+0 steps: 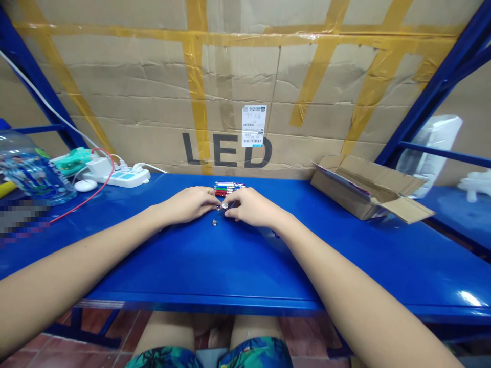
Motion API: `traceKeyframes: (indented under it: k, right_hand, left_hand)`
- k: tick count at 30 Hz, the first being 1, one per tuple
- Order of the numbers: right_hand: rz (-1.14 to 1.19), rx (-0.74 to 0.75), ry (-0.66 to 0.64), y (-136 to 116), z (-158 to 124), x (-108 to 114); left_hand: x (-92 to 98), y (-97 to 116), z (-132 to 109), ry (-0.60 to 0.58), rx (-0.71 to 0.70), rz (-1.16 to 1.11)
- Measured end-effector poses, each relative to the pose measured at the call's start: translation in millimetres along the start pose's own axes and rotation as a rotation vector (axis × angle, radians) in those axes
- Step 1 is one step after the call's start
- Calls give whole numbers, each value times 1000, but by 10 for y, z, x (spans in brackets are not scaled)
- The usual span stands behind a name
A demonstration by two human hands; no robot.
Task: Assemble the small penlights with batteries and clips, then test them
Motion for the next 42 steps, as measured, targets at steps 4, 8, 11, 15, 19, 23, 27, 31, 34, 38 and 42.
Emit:
traceKeyframes:
  k: [4, 8, 11, 15, 19, 23, 27, 31, 34, 38, 42]
  right_hand:
    - [4, -8, -2, -9, -7, 0]
    - [11, -4, 14, 22, 10, -17]
    - [85, -26, 24, 55, 31, -38]
    - [180, -41, 33, 49, 35, -40]
    - [189, -15, 40, 11, 24, -29]
    - [205, -22, 56, 23, 36, -37]
    - [256, -33, 44, 43, 50, -42]
    - [267, -49, 10, 57, 46, -34]
    - [238, -41, 1, 87, 53, -41]
    - [227, -31, 4, 118, 66, -60]
    - [208, -46, 3, 87, 49, -48]
  left_hand:
    - [13, -59, 33, -24, 55, -15]
    - [105, -69, 2, 3, 101, -102]
    - [224, 46, -45, 179, 13, -200]
    - [242, 239, -77, 308, -159, -252]
    - [177, 329, -73, 329, -301, -209]
    - [159, 339, -80, 302, -385, -155]
    - [180, 347, -90, 301, -363, -131]
    - [175, 254, -73, 267, -116, -69]
    - [91, 154, -62, 121, -14, -6]
    - [-17, 61, -46, 21, 13, -66]
    - [-46, 52, -11, 2, 35, -68]
Point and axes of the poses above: each hand's wrist, its own z-axis towards the middle knuckle, its own x-axis out of the back of the hand, y = z × x, the point moved 4 cm from there along z, towards the middle knuckle, and after that the axes turned 12 degrees about -z, right-handed, at the moved point
